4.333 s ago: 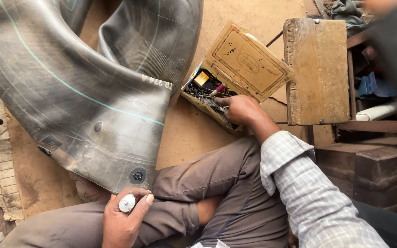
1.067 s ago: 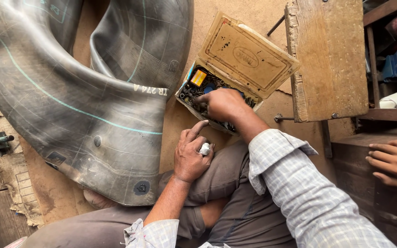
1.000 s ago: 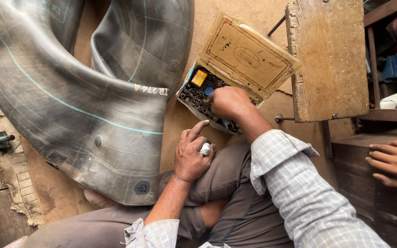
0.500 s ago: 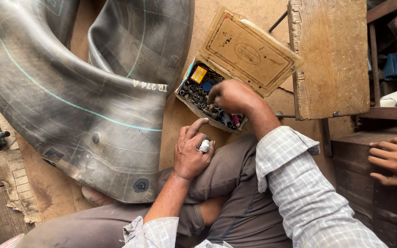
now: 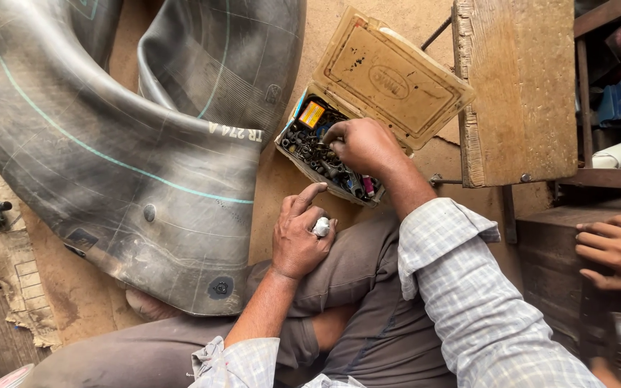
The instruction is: Repairing a leak in a large rubber tire tube by filing and applying a patch.
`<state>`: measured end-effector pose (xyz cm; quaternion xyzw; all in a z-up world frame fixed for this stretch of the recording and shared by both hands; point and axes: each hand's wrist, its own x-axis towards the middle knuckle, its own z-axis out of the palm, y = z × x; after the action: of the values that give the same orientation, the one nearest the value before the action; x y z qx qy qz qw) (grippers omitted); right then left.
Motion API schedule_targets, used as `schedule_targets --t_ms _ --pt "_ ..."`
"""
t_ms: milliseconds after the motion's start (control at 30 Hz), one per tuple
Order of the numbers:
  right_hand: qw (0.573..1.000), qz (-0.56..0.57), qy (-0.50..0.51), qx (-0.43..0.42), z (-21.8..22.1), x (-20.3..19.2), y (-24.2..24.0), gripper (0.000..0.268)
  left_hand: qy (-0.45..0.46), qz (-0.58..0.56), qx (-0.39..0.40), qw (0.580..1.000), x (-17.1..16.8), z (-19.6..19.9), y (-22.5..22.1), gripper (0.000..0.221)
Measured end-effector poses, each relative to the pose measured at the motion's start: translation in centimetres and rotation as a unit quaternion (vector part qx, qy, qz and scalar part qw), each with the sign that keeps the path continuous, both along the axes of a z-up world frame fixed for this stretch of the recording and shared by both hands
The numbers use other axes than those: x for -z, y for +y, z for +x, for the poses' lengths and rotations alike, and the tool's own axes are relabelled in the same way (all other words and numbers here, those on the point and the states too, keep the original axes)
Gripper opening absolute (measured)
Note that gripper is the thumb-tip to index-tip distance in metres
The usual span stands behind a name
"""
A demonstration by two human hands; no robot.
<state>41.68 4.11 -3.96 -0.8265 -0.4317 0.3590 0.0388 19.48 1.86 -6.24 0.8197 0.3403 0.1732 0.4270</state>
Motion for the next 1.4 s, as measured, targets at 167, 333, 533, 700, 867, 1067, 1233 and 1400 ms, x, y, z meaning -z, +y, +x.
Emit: schedule_targets --t_ms 167,333,533,700,867,1067,1233,1400 --pt "1.0 -0.007 -0.02 -0.005 0.4 0.3 0.0 0.02 0.009 -0.013 -0.004 1.0 0.2 0.0 -0.1 0.02" --pt "0.998 -0.058 -0.027 -0.016 0.1 -0.4 -0.3 0.022 0.008 -0.003 0.002 1.0 0.3 0.0 -0.1 0.021" --pt "0.992 -0.081 -0.068 -0.071 -0.5 3.6 -0.2 0.021 -0.01 0.01 0.006 1.0 0.0 0.1 0.0 0.02" --pt "0.997 -0.054 -0.014 -0.051 0.4 3.7 -0.4 0.022 -0.001 0.007 0.011 1.0 0.0 0.1 0.1 0.02" --pt "0.949 0.071 0.273 0.138 2.2 4.3 -1.9 0.019 -0.017 0.008 0.024 1.0 -0.4 0.1 0.6 0.024" --pt "0.778 0.185 0.558 0.221 1.4 1.3 -2.8 0.016 -0.087 0.038 -0.011 0.995 -1.6 -0.5 0.3 0.022" --pt "0.723 0.288 0.553 0.298 1.0 -0.5 -3.2 0.026 -0.086 -0.027 -0.101 0.991 -3.4 -1.7 0.9 0.022" --pt "0.646 0.366 0.593 0.313 0.7 -0.9 -6.5 0.022 -0.095 -0.055 -0.136 0.985 -8.3 -3.5 0.8 0.022"
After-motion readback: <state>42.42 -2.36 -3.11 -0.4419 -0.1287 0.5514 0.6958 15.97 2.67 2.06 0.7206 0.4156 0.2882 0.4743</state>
